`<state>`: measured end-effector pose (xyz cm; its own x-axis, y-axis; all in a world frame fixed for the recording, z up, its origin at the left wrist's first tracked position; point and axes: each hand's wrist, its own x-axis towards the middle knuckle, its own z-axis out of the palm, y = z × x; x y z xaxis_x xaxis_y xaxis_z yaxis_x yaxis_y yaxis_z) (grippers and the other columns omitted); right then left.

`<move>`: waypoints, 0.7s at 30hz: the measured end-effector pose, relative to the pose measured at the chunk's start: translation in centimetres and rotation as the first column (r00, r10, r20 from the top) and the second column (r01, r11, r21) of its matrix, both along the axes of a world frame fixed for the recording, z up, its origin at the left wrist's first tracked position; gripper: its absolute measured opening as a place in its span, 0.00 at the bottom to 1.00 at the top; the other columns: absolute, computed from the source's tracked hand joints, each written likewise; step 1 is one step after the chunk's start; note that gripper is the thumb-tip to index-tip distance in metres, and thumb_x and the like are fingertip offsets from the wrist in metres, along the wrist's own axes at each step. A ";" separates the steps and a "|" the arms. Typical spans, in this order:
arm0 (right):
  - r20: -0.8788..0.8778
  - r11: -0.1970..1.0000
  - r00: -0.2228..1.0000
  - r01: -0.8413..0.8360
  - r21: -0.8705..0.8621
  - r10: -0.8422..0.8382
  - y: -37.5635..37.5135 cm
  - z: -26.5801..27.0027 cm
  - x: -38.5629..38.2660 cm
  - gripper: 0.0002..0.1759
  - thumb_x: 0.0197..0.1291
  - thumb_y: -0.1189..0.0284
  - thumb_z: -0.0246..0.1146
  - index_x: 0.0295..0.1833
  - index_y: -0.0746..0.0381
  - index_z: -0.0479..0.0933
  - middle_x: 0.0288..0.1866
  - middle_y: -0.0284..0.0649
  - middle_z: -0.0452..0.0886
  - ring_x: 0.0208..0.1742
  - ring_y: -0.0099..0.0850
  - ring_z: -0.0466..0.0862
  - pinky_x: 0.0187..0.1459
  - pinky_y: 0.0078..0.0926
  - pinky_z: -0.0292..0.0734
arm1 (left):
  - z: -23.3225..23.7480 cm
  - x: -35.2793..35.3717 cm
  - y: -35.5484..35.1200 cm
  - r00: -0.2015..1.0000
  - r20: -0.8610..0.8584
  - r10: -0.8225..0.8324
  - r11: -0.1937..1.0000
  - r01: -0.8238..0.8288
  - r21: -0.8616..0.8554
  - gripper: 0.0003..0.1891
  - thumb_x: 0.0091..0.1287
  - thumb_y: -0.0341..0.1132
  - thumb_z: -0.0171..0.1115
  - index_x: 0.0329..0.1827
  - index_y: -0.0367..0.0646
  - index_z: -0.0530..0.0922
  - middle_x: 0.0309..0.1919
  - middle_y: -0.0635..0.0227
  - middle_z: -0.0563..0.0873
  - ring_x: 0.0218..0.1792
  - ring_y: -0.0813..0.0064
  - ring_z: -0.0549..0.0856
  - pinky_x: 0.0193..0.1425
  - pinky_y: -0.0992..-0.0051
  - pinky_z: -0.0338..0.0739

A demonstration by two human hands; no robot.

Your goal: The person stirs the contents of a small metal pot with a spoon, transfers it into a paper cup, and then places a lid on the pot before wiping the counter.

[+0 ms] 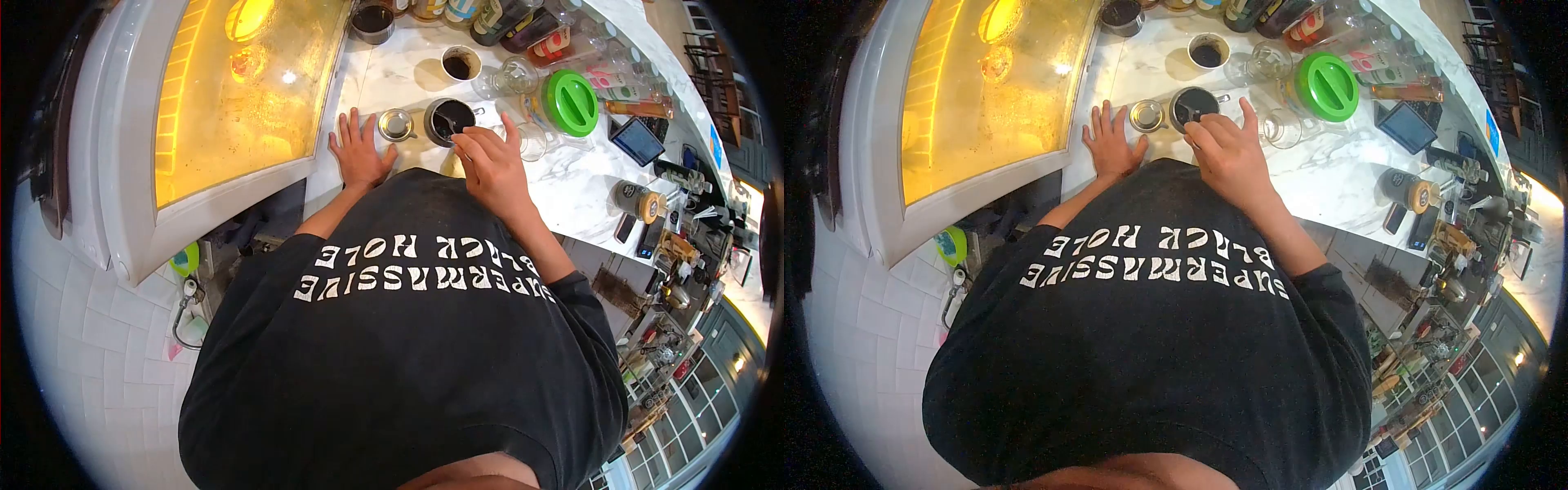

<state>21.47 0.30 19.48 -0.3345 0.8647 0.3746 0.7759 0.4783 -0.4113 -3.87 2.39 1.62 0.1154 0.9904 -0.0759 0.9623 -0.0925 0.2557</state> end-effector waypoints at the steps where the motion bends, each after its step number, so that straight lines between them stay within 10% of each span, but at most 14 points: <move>1: 0.035 1.000 0.999 -0.012 0.028 0.011 0.1 -0.2 -0.2 0.13 0.65 0.75 0.73 0.53 0.57 0.82 0.45 0.35 0.87 0.56 0.34 0.89 0.76 0.68 0.64 | 0.0 -0.1 0.1 1.000 -0.001 -0.003 1.000 0.003 0.006 0.47 0.64 0.61 0.71 0.85 0.55 0.68 0.90 0.55 0.57 0.90 0.48 0.49 0.87 0.34 0.42; 21: 0.084 0.999 0.996 0.020 -0.042 -0.017 -1.8 0.6 0.7 0.14 0.65 0.74 0.75 0.55 0.55 0.84 0.51 0.32 0.89 0.65 0.34 0.87 0.78 0.64 0.62 | -0.5 -0.2 -0.1 0.997 0.080 0.013 1.000 -0.013 0.008 0.46 0.63 0.61 0.69 0.85 0.55 0.68 0.90 0.57 0.57 0.91 0.50 0.49 0.87 0.34 0.42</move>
